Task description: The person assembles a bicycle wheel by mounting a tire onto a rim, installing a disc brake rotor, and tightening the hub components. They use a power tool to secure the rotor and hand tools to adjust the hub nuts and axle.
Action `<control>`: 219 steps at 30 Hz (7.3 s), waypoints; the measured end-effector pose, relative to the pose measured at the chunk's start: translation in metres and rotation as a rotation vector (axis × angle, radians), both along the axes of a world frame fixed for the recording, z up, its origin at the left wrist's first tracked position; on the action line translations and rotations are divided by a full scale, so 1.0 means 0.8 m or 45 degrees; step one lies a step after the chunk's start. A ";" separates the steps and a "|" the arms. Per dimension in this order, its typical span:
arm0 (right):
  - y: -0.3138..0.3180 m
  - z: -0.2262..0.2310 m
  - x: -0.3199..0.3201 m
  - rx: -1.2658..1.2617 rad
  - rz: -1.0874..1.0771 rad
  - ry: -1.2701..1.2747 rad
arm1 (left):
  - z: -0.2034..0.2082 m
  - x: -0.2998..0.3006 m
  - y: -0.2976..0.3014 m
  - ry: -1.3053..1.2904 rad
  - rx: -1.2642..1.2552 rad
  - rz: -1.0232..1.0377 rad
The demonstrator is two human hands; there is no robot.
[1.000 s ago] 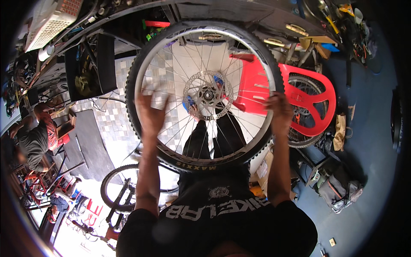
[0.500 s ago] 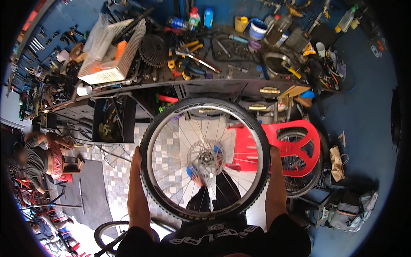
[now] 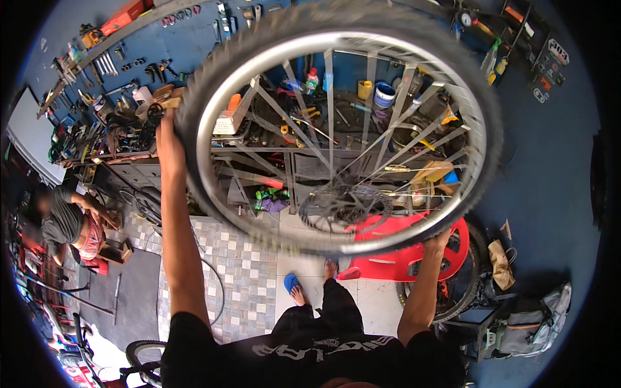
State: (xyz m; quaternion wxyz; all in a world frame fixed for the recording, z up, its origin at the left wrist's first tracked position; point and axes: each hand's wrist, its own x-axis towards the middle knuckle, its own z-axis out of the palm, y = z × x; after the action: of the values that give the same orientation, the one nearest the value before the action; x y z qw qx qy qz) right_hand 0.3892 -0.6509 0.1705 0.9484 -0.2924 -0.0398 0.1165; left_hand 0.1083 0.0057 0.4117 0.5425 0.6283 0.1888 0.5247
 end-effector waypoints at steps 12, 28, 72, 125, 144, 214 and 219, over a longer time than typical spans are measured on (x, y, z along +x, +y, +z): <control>0.053 0.014 0.034 -0.185 0.385 0.283 | 0.121 0.054 0.054 0.190 -0.101 -0.870; -0.023 -0.191 -0.085 -1.471 -0.291 0.421 | -0.387 -0.082 -0.012 1.246 -0.637 -0.168; 0.378 0.055 0.532 -2.532 -0.282 -1.099 | -0.472 0.053 -0.134 1.453 0.450 0.089; 0.269 -0.136 -0.118 -2.109 1.247 -0.674 | -0.446 0.022 -0.274 1.182 -0.090 -0.353; 0.253 -0.185 -0.111 -1.655 1.221 -0.749 | -0.470 0.066 -0.300 1.195 -0.066 -0.563; 0.340 -0.194 -0.118 -1.689 0.977 -0.441 | -0.484 0.068 -0.306 1.321 -0.472 -0.389; 0.344 -0.186 -0.113 -1.920 0.963 -0.647 | -0.464 0.063 -0.313 1.238 0.041 -0.411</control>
State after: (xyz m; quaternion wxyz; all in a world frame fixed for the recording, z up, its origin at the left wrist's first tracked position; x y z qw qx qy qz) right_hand 0.2988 -0.3756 0.0213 0.3630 -0.8249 -0.2563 0.3494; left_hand 0.1586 -0.2446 0.0403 0.4563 0.8291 0.3120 0.0842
